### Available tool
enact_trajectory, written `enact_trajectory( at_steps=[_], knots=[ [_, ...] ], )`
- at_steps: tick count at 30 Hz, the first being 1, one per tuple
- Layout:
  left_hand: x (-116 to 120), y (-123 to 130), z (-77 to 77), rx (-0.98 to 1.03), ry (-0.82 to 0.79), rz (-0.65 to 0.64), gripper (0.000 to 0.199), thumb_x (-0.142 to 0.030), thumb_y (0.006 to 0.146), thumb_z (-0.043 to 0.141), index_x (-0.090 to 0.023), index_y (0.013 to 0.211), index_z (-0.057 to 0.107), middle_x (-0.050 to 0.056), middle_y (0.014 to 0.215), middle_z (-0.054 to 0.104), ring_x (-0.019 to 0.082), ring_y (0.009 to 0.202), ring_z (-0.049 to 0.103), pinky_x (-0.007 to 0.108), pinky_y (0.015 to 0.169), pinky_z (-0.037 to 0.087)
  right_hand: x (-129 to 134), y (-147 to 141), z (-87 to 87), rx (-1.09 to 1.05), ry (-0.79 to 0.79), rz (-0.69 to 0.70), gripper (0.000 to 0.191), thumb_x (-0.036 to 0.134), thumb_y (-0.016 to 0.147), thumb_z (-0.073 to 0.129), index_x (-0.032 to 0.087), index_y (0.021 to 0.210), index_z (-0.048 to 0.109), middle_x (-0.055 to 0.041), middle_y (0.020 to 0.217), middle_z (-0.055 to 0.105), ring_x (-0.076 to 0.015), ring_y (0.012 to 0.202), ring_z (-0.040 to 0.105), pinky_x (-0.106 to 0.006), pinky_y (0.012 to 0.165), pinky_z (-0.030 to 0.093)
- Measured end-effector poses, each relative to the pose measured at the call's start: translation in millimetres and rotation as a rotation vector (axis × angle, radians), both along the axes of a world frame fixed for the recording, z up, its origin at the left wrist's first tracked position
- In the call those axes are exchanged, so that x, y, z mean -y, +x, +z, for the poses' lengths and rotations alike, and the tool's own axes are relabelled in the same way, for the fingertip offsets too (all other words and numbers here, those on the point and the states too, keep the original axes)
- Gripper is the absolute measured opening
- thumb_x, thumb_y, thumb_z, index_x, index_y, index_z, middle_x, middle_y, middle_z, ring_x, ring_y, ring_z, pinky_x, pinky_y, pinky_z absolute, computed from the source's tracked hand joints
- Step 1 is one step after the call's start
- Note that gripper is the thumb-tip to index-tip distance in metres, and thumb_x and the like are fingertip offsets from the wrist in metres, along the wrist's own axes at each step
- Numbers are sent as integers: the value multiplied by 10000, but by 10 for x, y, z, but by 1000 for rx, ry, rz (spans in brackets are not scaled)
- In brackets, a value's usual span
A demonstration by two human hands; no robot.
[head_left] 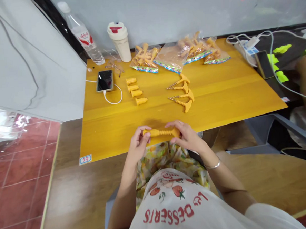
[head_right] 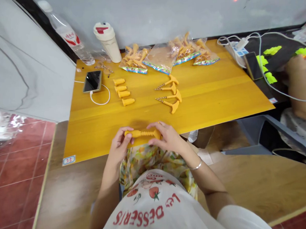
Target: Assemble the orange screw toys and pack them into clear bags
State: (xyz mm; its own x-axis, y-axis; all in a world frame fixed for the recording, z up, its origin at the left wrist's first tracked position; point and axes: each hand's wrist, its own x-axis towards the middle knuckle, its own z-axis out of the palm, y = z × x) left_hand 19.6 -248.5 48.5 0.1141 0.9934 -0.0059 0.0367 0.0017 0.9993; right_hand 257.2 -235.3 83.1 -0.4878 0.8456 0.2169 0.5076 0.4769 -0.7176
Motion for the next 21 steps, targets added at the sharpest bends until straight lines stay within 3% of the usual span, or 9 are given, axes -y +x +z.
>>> enact_trajectory(
  at_steps=[2,5,8,11,13,15,18,21],
  knots=[
    [-13,-13,-19,53,-17,21,311,-507,943,572,-220,1062,582,-42,670,496,118,588,498,258,608,397,6,9,64,52,-60,95,783,750,791,619,240,1369,480,-112,1149,672,-261,898,673,-355,758,543],
    [-29,-25,-16,91,-27,24,312,-508,933,591,-217,1047,589,-46,665,490,109,575,483,251,596,381,-5,14,71,205,-20,93,806,694,843,602,210,1455,400,-138,1101,687,-291,911,692,-378,758,553],
    [-25,-16,22,83,-28,25,327,-512,914,621,-208,1034,606,-41,671,499,110,579,484,251,601,383,-38,5,23,322,123,-29,729,706,897,467,180,1401,496,-180,1107,662,-297,931,680,-393,763,553],
    [-3,8,60,79,-37,24,330,-514,909,624,-206,1026,615,-36,680,504,109,579,475,246,591,378,-58,-15,9,302,178,-152,720,780,867,400,182,1181,649,-208,1181,616,-287,956,655,-385,766,544],
    [14,21,77,43,-12,20,310,-496,904,637,-208,1018,626,-26,714,525,109,600,474,241,591,378,-50,-43,24,194,82,-181,696,797,877,356,182,976,666,-158,987,657,-248,834,651,-359,719,528],
    [28,27,87,0,56,8,269,-456,897,657,-212,1008,638,-7,782,567,115,652,501,237,616,397,-24,-91,48,10,-137,-204,642,756,933,303,196,923,616,-52,717,612,-185,631,604,-311,619,491],
    [35,17,82,-10,168,1,219,-404,891,675,-217,997,639,28,916,624,139,791,575,250,709,452,24,-180,73,-325,-482,-250,530,655,1004,283,223,1207,511,44,631,540,-129,476,518,-248,490,422],
    [35,-9,38,28,162,26,208,-385,885,688,-222,1003,635,28,925,618,138,803,580,247,715,457,54,-202,63,-487,-579,-232,544,627,1015,291,285,1437,319,24,816,609,-103,445,464,-235,431,393]
  ],
)
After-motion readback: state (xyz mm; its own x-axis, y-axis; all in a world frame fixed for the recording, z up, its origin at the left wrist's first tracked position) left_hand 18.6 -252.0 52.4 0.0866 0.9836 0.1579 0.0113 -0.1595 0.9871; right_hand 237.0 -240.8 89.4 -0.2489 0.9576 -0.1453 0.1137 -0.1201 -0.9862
